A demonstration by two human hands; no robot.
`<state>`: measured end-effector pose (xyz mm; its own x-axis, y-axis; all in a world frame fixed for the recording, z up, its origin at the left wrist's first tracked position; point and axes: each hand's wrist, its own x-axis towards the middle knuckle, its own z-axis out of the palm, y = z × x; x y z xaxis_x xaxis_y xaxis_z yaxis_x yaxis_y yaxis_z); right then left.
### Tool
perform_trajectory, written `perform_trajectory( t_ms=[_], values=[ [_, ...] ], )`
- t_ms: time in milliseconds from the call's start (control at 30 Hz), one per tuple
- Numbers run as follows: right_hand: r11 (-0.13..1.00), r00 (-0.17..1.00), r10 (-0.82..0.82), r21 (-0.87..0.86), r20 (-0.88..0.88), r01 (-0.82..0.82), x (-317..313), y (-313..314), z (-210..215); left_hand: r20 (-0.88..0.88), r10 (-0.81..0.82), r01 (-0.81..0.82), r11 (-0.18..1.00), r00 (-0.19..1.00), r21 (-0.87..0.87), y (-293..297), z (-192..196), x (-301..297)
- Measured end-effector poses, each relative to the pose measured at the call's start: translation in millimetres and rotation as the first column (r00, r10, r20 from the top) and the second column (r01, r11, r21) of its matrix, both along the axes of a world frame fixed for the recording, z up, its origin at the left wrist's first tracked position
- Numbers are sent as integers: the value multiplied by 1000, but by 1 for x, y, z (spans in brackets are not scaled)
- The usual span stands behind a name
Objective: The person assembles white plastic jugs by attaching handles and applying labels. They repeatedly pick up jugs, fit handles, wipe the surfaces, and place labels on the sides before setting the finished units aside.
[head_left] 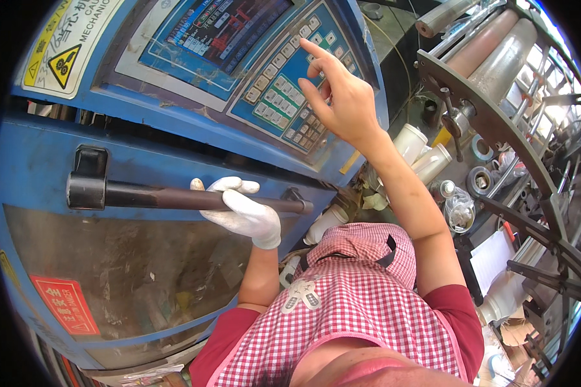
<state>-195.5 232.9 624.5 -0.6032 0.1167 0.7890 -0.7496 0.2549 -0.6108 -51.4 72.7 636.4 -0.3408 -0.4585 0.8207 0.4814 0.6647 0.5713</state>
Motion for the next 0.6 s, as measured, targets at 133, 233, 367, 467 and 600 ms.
perform_trajectory(
  t_ms=[133, 233, 367, 467, 600],
  values=[
    [1000, 999, 2, 19, 33, -3, 1, 0, 2, -14, -7, 7, 1000, 1000, -2, -1, -1, 0],
    [1000, 998, -15, 5, -57, 15, -7, -4, -1, -13, -11, 11, 1000, 1000, -3, -1, -1, 0],
    [997, 999, -50, 62, -21, 51, -3, -6, 4, 5, -22, 22, 999, 1000, 35, -1, -1, 1],
    [998, 996, 59, 13, 61, -60, 5, 6, 16, 22, -49, 48, 996, 999, 74, -2, -1, 3],
    [987, 986, 133, -104, 98, -123, 20, 8, 17, -9, -71, 72, 993, 997, 98, 0, 0, 2]
  ],
)
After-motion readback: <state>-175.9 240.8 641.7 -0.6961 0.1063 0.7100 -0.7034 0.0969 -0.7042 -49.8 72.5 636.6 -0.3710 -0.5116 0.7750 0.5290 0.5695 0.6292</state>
